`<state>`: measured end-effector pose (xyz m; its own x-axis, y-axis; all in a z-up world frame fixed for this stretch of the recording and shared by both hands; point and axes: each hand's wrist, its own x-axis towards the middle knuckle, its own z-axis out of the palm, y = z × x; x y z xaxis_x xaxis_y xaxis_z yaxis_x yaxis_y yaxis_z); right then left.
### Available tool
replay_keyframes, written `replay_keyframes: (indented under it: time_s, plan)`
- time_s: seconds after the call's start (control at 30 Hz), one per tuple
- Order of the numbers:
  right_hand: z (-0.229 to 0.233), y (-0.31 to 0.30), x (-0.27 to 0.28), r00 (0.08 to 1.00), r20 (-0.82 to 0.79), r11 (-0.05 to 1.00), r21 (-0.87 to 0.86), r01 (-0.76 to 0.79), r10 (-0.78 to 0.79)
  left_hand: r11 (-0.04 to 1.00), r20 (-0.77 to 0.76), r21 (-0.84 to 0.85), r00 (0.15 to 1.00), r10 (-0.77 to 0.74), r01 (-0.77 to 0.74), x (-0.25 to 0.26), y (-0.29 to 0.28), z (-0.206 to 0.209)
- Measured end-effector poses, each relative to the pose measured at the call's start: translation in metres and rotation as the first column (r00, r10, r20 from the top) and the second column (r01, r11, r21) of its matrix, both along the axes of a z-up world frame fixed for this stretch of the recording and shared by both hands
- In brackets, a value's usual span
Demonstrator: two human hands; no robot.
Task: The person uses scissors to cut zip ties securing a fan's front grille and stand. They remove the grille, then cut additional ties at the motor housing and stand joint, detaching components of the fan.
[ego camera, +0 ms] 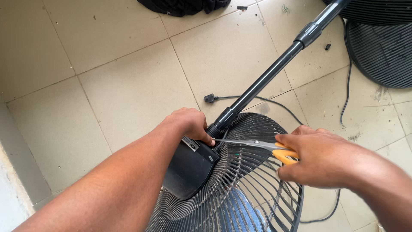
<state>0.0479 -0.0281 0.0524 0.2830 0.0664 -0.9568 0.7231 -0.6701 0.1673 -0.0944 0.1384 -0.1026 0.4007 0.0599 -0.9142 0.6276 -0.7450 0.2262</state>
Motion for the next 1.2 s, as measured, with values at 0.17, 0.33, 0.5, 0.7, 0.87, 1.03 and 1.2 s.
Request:
replay_keyframes:
  time_s: [0.17, 0.33, 0.5, 0.7, 0.87, 1.03, 1.2]
  plan:
    - [0.025, 0.028, -0.015, 0.998, -0.042, 0.976, -0.212, 0.047, -0.057, 1.000, 0.030, 0.006, 1.000, 0.007, -0.007, 0.002, 0.004, 0.007]
    - [0.011, 0.018, -0.017, 0.999, 0.005, 0.994, -0.094, 0.045, -0.045, 0.997, 0.075, 0.075, 0.997, 0.016, -0.022, 0.001, -0.006, 0.019]
    - [-0.004, -0.016, 0.001, 0.808, -0.066, 0.810, -0.069, 0.582, -0.586, 0.955, 0.326, 0.074, 0.912, 0.249, -0.287, -0.017, -0.016, 0.000]
    - [-0.018, -0.017, -0.025, 0.151, -0.280, 0.098, 0.194, 0.976, -0.948, 0.810, 0.373, -0.128, 0.729, 0.574, -0.572, -0.016, 0.005, -0.026]
    - [-0.049, -0.016, -0.089, 0.306, -0.384, -0.002, 0.626, 0.780, -0.871, 0.967, 0.037, 0.180, 0.984, 0.177, -0.180, 0.008, -0.019, -0.001]
    - [-0.045, -0.023, -0.101, 0.687, -0.076, 0.398, 0.766, 0.504, -0.723, 0.982, 0.048, 0.168, 0.995, 0.086, -0.093, 0.016, -0.027, 0.005]
    - [-0.040, -0.039, -0.099, 0.842, -0.033, 0.462, 0.824, 0.328, -0.539, 0.996, 0.115, 0.086, 0.993, 0.019, -0.029, 0.015, -0.016, -0.005]
